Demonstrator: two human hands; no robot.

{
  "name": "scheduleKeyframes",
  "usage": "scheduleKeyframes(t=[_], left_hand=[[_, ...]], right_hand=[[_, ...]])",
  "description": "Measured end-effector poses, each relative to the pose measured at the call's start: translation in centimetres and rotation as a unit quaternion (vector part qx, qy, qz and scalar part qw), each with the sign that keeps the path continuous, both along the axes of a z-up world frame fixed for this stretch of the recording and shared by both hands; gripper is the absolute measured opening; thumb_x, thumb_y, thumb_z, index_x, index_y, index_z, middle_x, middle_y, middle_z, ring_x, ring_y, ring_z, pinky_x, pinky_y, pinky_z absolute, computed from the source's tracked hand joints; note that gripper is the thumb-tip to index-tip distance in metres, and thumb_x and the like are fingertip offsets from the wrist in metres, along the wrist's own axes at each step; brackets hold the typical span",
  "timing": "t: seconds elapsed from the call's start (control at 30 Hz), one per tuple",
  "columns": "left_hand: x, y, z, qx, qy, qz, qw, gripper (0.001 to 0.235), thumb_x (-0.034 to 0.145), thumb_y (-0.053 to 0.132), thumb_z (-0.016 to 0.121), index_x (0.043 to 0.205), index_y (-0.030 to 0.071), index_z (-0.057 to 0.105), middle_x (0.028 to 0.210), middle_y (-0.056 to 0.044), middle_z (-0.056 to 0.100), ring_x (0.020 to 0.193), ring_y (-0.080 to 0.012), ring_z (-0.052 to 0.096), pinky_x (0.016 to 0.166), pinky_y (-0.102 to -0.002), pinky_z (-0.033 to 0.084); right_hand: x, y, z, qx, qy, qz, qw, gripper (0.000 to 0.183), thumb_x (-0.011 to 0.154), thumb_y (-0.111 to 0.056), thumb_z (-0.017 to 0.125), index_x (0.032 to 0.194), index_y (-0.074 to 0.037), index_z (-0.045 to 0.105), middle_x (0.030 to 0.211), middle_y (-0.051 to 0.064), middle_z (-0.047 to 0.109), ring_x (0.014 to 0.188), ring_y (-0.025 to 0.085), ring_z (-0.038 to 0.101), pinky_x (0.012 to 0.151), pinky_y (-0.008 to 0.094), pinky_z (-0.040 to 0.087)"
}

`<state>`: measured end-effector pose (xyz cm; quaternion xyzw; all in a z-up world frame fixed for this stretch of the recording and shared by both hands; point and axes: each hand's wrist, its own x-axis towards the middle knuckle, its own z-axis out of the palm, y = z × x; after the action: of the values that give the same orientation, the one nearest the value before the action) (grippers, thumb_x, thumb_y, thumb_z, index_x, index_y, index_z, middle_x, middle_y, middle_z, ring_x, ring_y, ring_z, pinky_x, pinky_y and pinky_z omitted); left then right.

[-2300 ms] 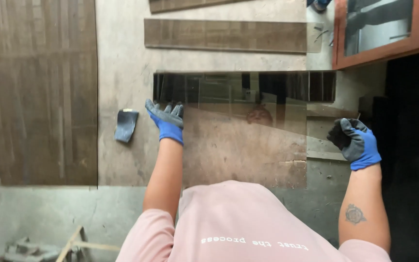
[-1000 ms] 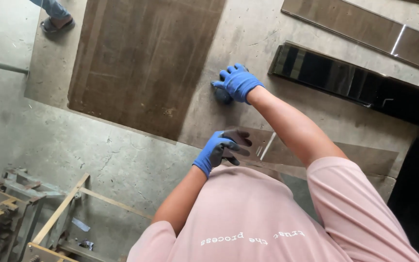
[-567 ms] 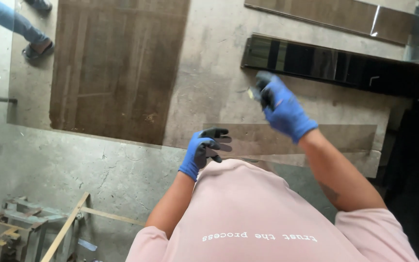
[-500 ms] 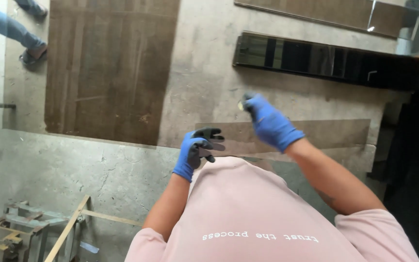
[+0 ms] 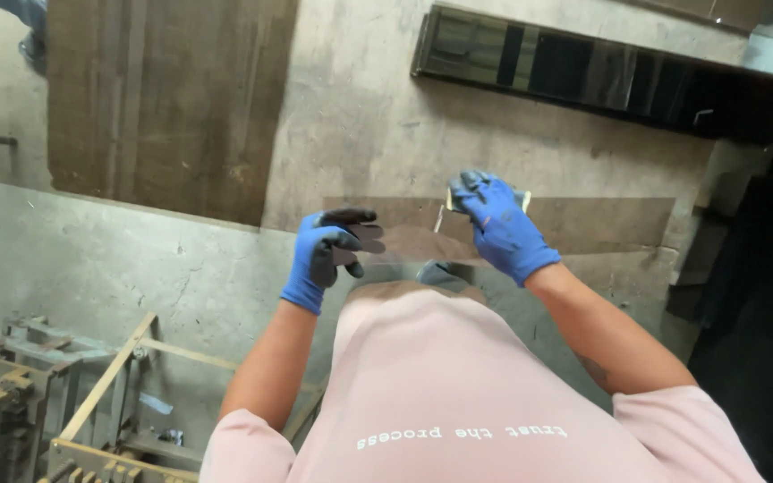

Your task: Smoothing the sharp edges of glass strips using a manual sanding block.

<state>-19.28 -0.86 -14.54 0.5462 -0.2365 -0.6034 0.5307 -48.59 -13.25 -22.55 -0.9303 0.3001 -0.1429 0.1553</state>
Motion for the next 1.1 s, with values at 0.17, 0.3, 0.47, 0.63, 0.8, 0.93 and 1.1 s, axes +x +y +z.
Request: scheduleKeyframes(t=[0.17,0.3,0.47,0.63,0.8,0.93,1.1], left_hand=[[-0.9,-1.0,1.6,0.112,0.065,0.046,0.991,0.049,0.058,0.002,0.065,0.101,-0.022,0.068,0.074,-0.039,0.064,0.042,-0.0457,0.06,0.028,-0.056,0.054],[0.1,-1.1,-5.2,0.078,0.056,0.052,0.994,0.037,0.059,0.004,0.061,0.091,-0.013,0.07,0.07,-0.026,0.064,0.048,-0.0325,0.058,0.036,-0.045,0.051],[1.2,-0.2,-3.5,0.014,0.021,0.063,0.998,0.013,0.063,0.005,0.059,0.068,-0.002,0.069,0.059,-0.008,0.06,0.052,-0.0163,0.053,0.047,-0.032,0.045],[-0.2,-2.0,10.2,0.0,0.004,0.046,0.999,0.011,0.051,0.006,0.058,0.048,-0.004,0.061,0.043,-0.011,0.05,0.042,-0.0171,0.047,0.039,-0.034,0.042],[0.0,-3.1,9.5,0.033,0.015,0.061,0.997,0.016,0.042,0.006,0.058,0.044,-0.01,0.055,0.037,-0.018,0.039,0.032,-0.0277,0.047,0.029,-0.046,0.046],[1.0,-2.7,-1.1,0.043,0.021,0.043,0.998,0.019,0.039,0.006,0.062,0.046,-0.012,0.058,0.037,-0.023,0.038,0.028,-0.0324,0.045,0.026,-0.05,0.044],[0.9,-2.0,0.7,0.027,-0.066,0.017,0.997,0.014,0.044,0.003,0.059,0.053,-0.008,0.059,0.043,-0.011,0.042,0.042,-0.0185,0.049,0.032,-0.036,0.041]], right_hand=[[4.4,2.3,-0.4,-0.078,0.122,-0.048,0.988,0.051,0.09,-0.011,0.053,0.138,0.003,0.056,0.13,0.026,0.063,0.128,0.04,0.059,0.119,0.051,0.037],[18.5,7.5,6.2,-0.101,0.004,0.02,0.995,0.051,0.092,-0.007,0.05,0.142,0.001,0.056,0.138,0.03,0.059,0.133,0.046,0.055,0.118,0.057,0.035],[11.2,4.0,3.8,-0.122,0.122,-0.001,0.985,0.05,0.089,-0.007,0.051,0.138,0.001,0.059,0.127,0.025,0.066,0.122,0.042,0.063,0.112,0.054,0.043],[16.1,5.3,2.9,-0.158,0.117,0.017,0.98,0.04,0.085,-0.012,0.053,0.121,-0.002,0.065,0.111,0.021,0.067,0.109,0.04,0.066,0.105,0.057,0.045],[10.0,3.2,-1.7,-0.128,0.099,0.036,0.986,0.058,0.086,-0.025,0.069,0.136,0.004,0.06,0.129,0.031,0.064,0.127,0.047,0.059,0.118,0.058,0.039],[11.8,3.7,1.4,-0.159,0.175,-0.018,0.972,0.05,0.089,-0.02,0.065,0.134,0.002,0.061,0.126,0.027,0.066,0.124,0.043,0.063,0.116,0.057,0.041],[11.9,4.5,5.6,-0.128,0.051,0.012,0.99,0.038,0.098,-0.012,0.051,0.133,-0.004,0.064,0.131,0.024,0.066,0.13,0.041,0.059,0.12,0.058,0.036]])
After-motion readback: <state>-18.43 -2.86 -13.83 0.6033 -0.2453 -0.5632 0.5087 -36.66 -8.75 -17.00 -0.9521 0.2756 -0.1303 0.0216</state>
